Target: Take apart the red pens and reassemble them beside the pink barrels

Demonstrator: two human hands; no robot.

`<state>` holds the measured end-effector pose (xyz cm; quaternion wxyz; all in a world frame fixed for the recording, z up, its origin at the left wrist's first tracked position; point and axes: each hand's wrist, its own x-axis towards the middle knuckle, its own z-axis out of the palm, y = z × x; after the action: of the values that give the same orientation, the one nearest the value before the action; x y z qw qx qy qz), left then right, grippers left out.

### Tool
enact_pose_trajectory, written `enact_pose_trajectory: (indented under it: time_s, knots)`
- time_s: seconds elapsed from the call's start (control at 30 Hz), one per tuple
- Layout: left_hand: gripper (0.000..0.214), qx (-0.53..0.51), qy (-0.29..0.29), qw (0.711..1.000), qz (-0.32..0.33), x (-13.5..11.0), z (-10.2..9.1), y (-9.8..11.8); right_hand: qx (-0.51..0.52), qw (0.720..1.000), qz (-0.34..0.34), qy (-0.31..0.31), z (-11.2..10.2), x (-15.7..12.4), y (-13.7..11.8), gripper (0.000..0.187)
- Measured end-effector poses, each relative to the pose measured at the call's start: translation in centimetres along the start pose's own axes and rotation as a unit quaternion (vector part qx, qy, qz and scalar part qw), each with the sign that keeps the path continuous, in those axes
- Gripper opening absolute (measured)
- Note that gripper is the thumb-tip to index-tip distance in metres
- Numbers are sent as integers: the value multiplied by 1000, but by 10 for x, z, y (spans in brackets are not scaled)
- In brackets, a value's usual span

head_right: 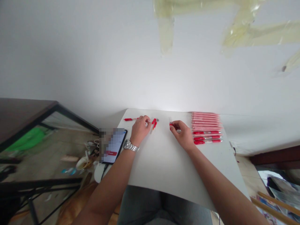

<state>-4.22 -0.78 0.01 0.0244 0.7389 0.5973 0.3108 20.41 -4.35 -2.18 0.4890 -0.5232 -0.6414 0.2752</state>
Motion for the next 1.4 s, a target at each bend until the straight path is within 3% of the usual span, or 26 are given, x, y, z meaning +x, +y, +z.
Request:
enact_pose_trajectory:
  time_s: [0.7, 1.0, 1.4]
  knots:
    - [15, 47, -53, 997, 28, -12, -22, 20, 1, 1000, 9, 1, 0, -4, -3, 32]
    - [9, 147, -136, 980, 1, -17, -35, 36, 4, 1000, 25, -5, 0, -5, -4, 30]
    - [16, 181, -153, 971, -16, -18, -32, 39, 17, 999, 26, -8, -2, -5, -3, 30]
